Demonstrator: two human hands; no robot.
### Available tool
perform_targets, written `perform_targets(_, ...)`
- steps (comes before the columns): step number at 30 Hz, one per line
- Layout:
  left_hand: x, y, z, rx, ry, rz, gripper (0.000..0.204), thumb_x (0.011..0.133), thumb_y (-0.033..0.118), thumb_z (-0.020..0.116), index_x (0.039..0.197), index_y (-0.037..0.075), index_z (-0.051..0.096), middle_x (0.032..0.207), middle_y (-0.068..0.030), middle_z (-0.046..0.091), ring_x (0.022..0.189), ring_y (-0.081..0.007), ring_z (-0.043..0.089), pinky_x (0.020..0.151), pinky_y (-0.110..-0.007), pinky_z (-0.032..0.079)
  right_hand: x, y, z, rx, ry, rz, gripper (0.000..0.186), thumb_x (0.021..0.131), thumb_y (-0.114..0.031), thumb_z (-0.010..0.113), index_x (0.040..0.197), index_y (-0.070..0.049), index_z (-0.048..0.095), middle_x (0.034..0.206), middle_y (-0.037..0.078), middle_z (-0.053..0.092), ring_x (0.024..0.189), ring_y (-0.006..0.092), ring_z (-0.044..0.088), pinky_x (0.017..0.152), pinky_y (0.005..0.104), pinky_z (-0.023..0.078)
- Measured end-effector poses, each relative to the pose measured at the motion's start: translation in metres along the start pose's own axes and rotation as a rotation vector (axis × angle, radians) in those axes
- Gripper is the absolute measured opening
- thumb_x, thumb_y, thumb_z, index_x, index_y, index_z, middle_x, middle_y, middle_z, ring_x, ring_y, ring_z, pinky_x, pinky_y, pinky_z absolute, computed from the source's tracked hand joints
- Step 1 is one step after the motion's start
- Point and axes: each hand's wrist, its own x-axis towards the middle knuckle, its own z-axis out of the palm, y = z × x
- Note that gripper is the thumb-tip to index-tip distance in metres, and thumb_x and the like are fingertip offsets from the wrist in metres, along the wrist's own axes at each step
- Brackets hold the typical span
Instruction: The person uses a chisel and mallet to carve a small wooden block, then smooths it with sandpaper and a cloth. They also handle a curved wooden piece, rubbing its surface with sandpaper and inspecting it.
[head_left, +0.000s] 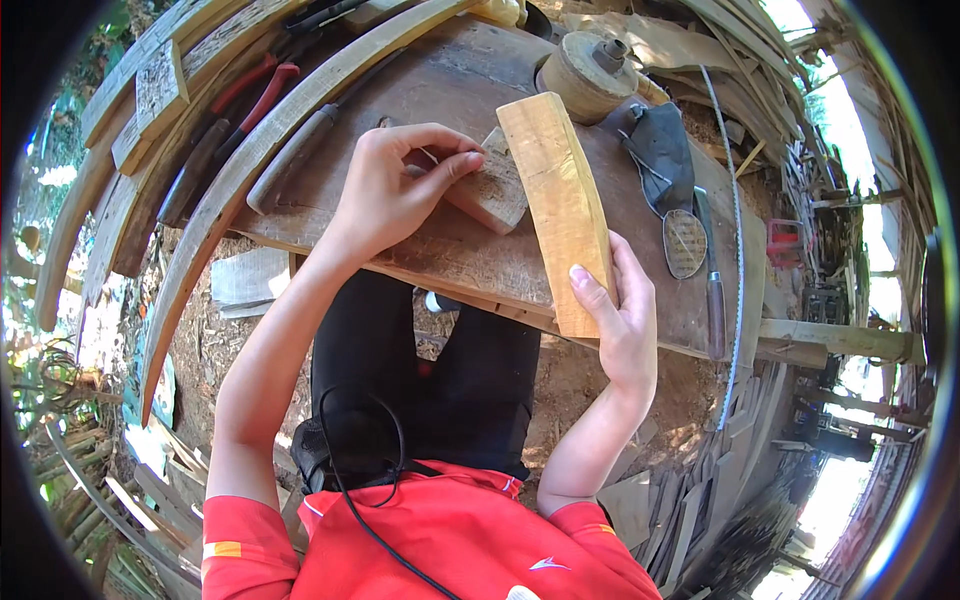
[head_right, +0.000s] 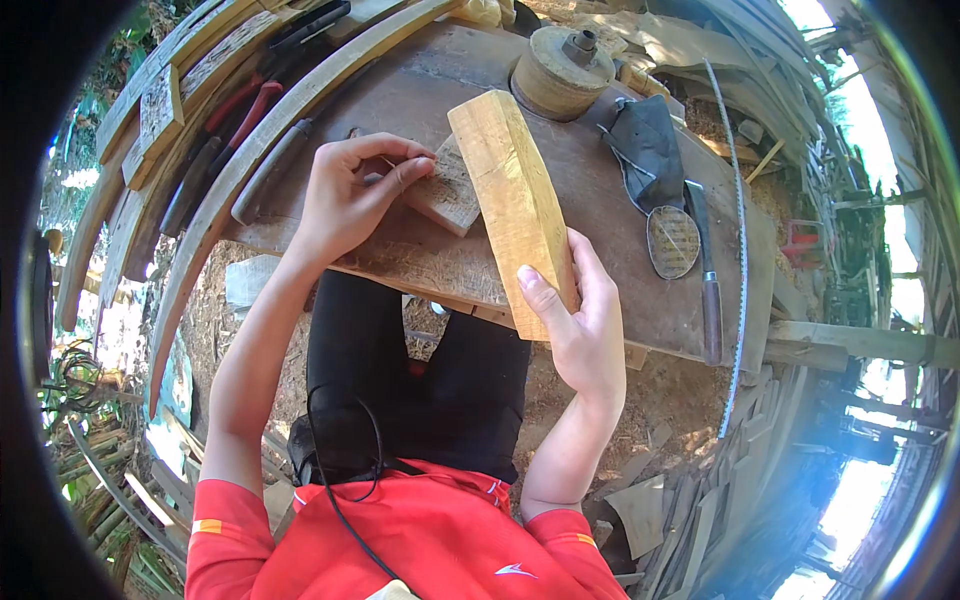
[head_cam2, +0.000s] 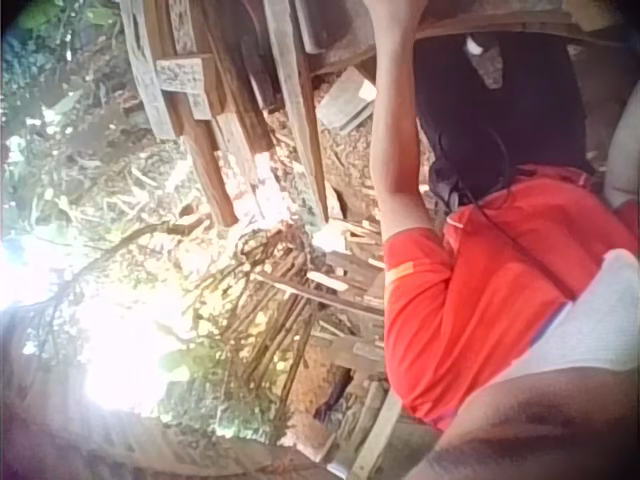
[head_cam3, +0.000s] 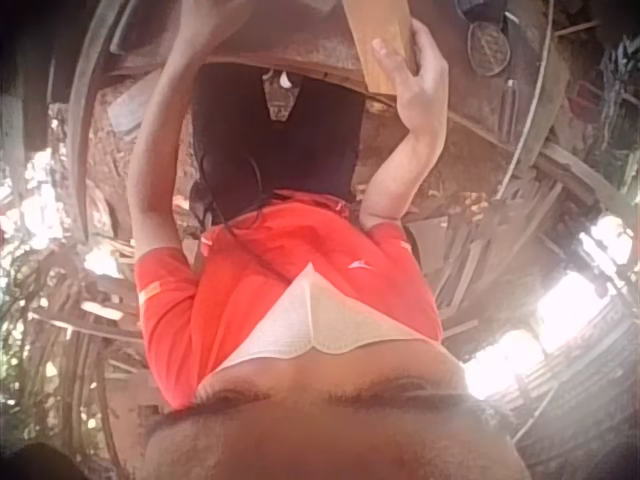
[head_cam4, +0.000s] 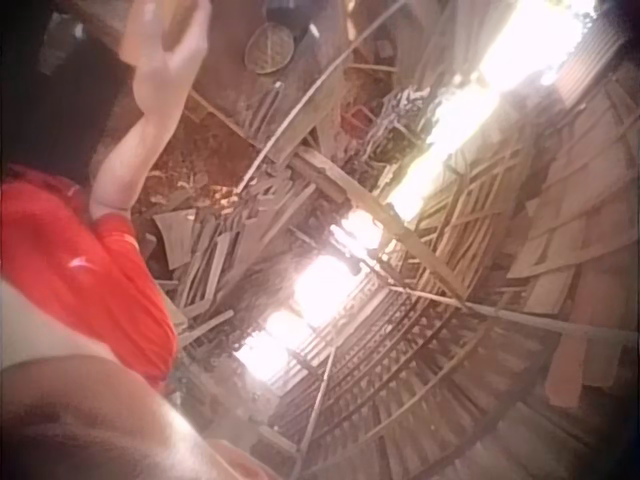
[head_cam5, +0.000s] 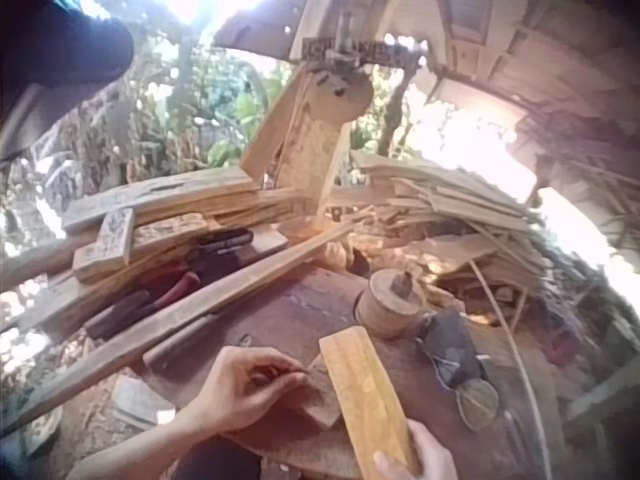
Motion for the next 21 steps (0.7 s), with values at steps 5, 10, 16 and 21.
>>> perform_targets(5,-0.0002,-0.0058,-0.0025,0.074,0.069,0.361,0.012,0.088,0.001,0.083,0.100,0.002,0.082,0.094,-0.0083,0.081,0.076,-0.0145,0.071,0.069,-0.027,0.055,0.0006,0.0015,0.0001,0.003,0.000,-0.007,0.052,0.101,-0.023,0.074,0.141,0.007,0.058,0.125,0.012,0.070,0.117,0.0156,0.063,0.104,0.0323,0.049)
perform_targets(10,-0.0030,0.0002,-0.0036,0.120,0.007,0.364,0.012,0.087,-0.002,0.084,0.099,0.000,0.081,0.095,-0.0097,0.080,0.082,-0.0156,0.073,0.076,-0.028,0.056,0.0003,-0.0003,-0.0010,0.044,-0.004,0.036,0.053,0.101,-0.023,0.075,0.141,0.007,0.058,0.125,0.012,0.070,0.117,0.0151,0.063,0.104,0.0320,0.048)
perform_targets(16,-0.0024,-0.0012,-0.0027,0.136,0.008,0.400,0.012,0.086,-0.003,0.084,0.097,-0.001,0.081,0.094,-0.0105,0.080,0.081,-0.0170,0.073,0.077,-0.029,0.057,-0.0007,-0.0004,0.0002,0.085,0.009,0.061,0.054,0.101,-0.024,0.076,0.141,0.007,0.058,0.126,0.012,0.070,0.116,0.0146,0.063,0.104,0.0317,0.048)
perform_targets(21,-0.0032,0.0004,-0.0017,0.137,0.015,0.394,0.011,0.083,-0.004,0.083,0.094,-0.001,0.081,0.093,-0.0108,0.080,0.082,-0.0177,0.073,0.077,-0.029,0.057,-0.0009,0.0007,-0.0009,0.063,0.002,0.051,0.054,0.101,-0.024,0.076,0.142,0.007,0.058,0.126,0.012,0.070,0.117,0.0150,0.063,0.104,0.0322,0.048)
